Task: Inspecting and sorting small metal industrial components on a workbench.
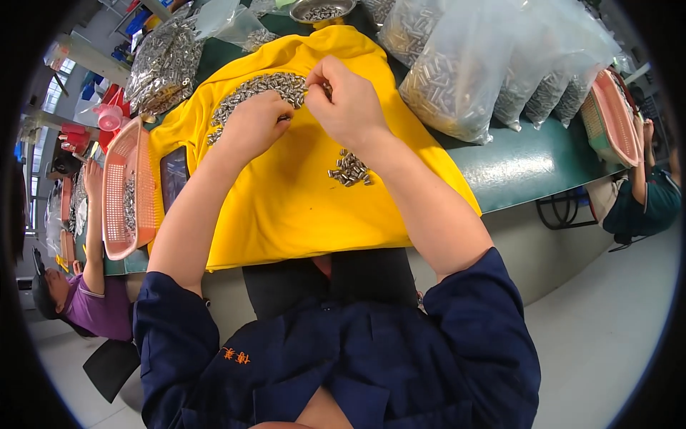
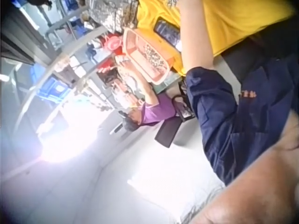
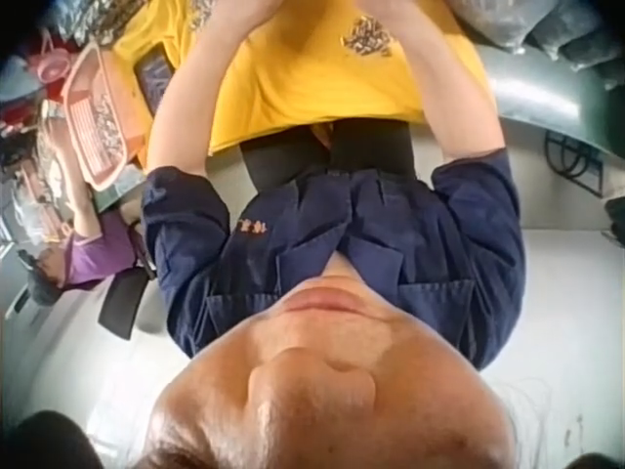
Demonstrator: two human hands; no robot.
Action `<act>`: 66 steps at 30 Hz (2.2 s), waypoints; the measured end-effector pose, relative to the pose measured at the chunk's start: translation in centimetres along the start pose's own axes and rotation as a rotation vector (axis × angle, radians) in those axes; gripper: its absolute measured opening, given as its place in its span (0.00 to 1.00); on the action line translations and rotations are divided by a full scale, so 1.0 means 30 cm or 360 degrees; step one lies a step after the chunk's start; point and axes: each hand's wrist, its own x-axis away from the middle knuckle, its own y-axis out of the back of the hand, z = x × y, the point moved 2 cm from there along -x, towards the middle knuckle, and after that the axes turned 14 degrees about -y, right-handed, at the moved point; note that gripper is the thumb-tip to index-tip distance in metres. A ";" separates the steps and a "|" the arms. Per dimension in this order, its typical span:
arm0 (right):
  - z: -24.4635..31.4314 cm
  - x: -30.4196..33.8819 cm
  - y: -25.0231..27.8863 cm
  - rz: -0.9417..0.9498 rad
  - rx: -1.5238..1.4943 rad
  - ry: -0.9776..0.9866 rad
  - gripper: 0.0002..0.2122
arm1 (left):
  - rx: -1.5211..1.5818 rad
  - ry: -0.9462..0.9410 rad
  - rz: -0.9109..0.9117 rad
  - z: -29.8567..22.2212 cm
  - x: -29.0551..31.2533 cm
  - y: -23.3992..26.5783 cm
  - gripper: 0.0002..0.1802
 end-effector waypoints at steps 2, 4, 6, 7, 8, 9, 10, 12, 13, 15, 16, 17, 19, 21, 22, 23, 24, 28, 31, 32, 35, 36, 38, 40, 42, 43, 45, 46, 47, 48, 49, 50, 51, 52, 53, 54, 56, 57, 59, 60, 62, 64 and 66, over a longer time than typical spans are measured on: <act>0.001 0.001 0.000 0.0013 0.0025 0.0003 0.05 | 0.0001 0.0001 0.0019 0.001 -0.001 -0.015 0.03; -0.001 0.004 -0.002 0.0026 0.0050 0.0002 0.05 | -0.0079 0.0023 -0.0031 -0.001 -0.007 -0.039 0.03; 0.002 0.008 -0.003 0.0037 0.0036 -0.0015 0.05 | 0.0017 0.0068 -0.0154 -0.002 0.002 -0.038 0.04; 0.001 0.006 -0.005 0.0038 0.0038 -0.0014 0.05 | 0.0113 0.0113 -0.0272 0.001 0.009 -0.035 0.05; -0.004 0.004 -0.009 0.0035 0.0031 0.0003 0.05 | 0.0115 0.0113 -0.0271 0.001 0.014 -0.024 0.05; -0.006 0.004 -0.014 0.0032 0.0022 0.0019 0.05 | 0.0193 0.0162 -0.0377 0.008 0.022 -0.007 0.06; -0.004 0.007 -0.017 0.0033 0.0020 0.0017 0.05 | 0.0270 0.0214 -0.0483 0.013 0.029 0.010 0.07; 0.003 0.007 -0.014 0.0088 0.0052 0.0005 0.04 | 0.0496 0.0364 -0.0565 0.007 0.038 0.042 0.07; 0.004 0.008 -0.013 0.0089 0.0053 0.0006 0.04 | 0.0721 0.0516 -0.0645 0.008 0.048 0.048 0.07; -0.002 0.011 -0.012 0.0132 0.0112 -0.0001 0.04 | 0.1538 0.0733 -0.0810 -0.003 0.059 0.026 0.08; -0.007 0.014 -0.011 0.0125 0.0118 -0.0005 0.04 | 0.1939 0.0804 -0.0839 -0.025 0.066 0.013 0.08; -0.008 0.017 -0.016 0.0185 0.0039 -0.0072 0.04 | 0.2124 0.0749 -0.0917 -0.052 0.072 0.017 0.09; -0.007 0.015 -0.025 0.0247 -0.0034 -0.0140 0.03 | 0.2172 0.0732 -0.0920 -0.051 0.083 0.001 0.09; -0.004 0.020 -0.032 0.0358 -0.0109 -0.0222 0.02 | 0.2339 0.0702 -0.0921 -0.044 0.095 -0.016 0.09; -0.005 0.023 -0.031 0.0367 -0.0102 -0.0229 0.02 | 0.2346 0.0711 -0.0928 -0.045 0.104 -0.019 0.09; -0.008 0.023 -0.034 0.0470 -0.0155 -0.0296 0.02 | 0.2560 0.0780 -0.0924 -0.047 0.107 -0.015 0.08; -0.010 0.024 -0.038 0.0572 -0.0210 -0.0364 0.02 | 0.2772 0.0849 -0.0915 -0.050 0.109 -0.014 0.08; 0.006 0.037 -0.041 0.0721 -0.0382 -0.0451 0.01 | 0.2964 0.0764 -0.0859 -0.062 0.106 -0.022 0.08; 0.013 0.044 -0.045 0.0767 -0.0395 -0.0410 0.02 | 0.2984 0.0637 -0.0873 -0.065 0.106 -0.027 0.08; 0.015 0.045 -0.046 0.0744 -0.0342 -0.0345 0.02 | 0.2979 0.0614 -0.0872 -0.064 0.105 -0.028 0.08; 0.013 0.047 -0.045 0.0682 -0.0215 -0.0213 0.02 | 0.2903 0.0593 -0.0876 -0.066 0.104 -0.032 0.08; 0.012 0.047 -0.044 0.0643 -0.0139 -0.0144 0.03 | 0.2832 0.0593 -0.0885 -0.065 0.103 -0.032 0.08; 0.011 0.051 -0.047 0.0585 -0.0001 -0.0034 0.02 | 0.2752 0.0580 -0.0885 -0.062 0.102 -0.035 0.08; 0.021 0.055 -0.050 0.0529 0.0135 0.0079 0.02 | 0.2667 0.0569 -0.0888 -0.059 0.103 -0.032 0.08; 0.037 0.058 -0.045 0.0477 0.0282 0.0066 0.03 | 0.2608 0.0600 -0.0873 -0.059 0.099 -0.034 0.06; 0.042 0.062 -0.046 0.0477 0.0283 0.0065 0.03 | 0.2609 0.0601 -0.0872 -0.061 0.096 -0.031 0.06; 0.045 0.072 -0.050 0.0438 0.0441 0.0069 0.03 | 0.2364 0.0574 -0.0848 -0.067 0.093 -0.021 0.05; 0.039 0.072 -0.053 0.0440 0.0440 0.0066 0.03 | 0.2366 0.0578 -0.0846 -0.071 0.091 -0.022 0.05; 0.032 0.069 -0.055 0.0408 0.0484 0.0112 0.03 | 0.2258 0.0589 -0.0846 -0.072 0.087 -0.021 0.05; 0.026 0.066 -0.056 0.0377 0.0528 0.0159 0.03 | 0.2149 0.0599 -0.0846 -0.072 0.085 -0.019 0.05; 0.020 0.062 -0.055 0.0373 0.0527 0.0158 0.03 | 0.2149 0.0596 -0.0843 -0.071 0.086 -0.024 0.05; 0.009 0.054 -0.058 0.0510 0.0195 -0.0119 0.02 | 0.2202 0.0603 -0.0903 -0.067 0.090 -0.028 0.04; -0.001 0.049 -0.063 0.0641 -0.0142 -0.0394 0.01 | 0.2254 0.0609 -0.0964 -0.064 0.093 -0.028 0.04; -0.006 0.041 -0.059 0.0639 -0.0144 -0.0391 0.01 | 0.2251 0.0605 -0.0963 -0.060 0.093 -0.025 0.04; -0.021 0.034 -0.049 0.0708 -0.0418 -0.0563 0.01 | 0.2288 0.0637 -0.0951 -0.056 0.089 -0.025 0.05; -0.033 0.031 -0.045 0.0774 -0.0693 -0.0735 0.01 | 0.2324 0.0668 -0.0940 -0.055 0.085 -0.025 0.05; -0.042 0.026 -0.046 0.0612 -0.0505 -0.0603 0.02 | 0.2271 0.0707 -0.0933 -0.060 0.083 -0.023 0.06; -0.041 0.023 -0.045 0.0448 -0.0320 -0.0472 0.04 | 0.2219 0.0748 -0.0922 -0.060 0.084 -0.022 0.07; -0.030 0.026 -0.051 0.0423 -0.0233 -0.0384 0.04 | 0.1927 0.0664 -0.0822 -0.047 0.089 -0.029 0.08; -0.022 0.029 -0.053 0.0398 -0.0144 -0.0297 0.04 | 0.1639 0.0581 -0.0722 -0.044 0.091 -0.029 0.09; -0.006 0.034 -0.046 0.0451 -0.0113 -0.0294 0.03 | 0.1672 0.0574 -0.0809 -0.048 0.090 -0.028 0.09; -0.001 0.038 -0.045 0.0503 -0.0079 -0.0290 0.03 | 0.1705 0.0564 -0.0898 -0.049 0.090 -0.015 0.09; -0.002 0.041 -0.045 0.0493 -0.0114 -0.0244 0.03 | 0.2238 0.0839 -0.0896 -0.043 0.097 -0.017 0.08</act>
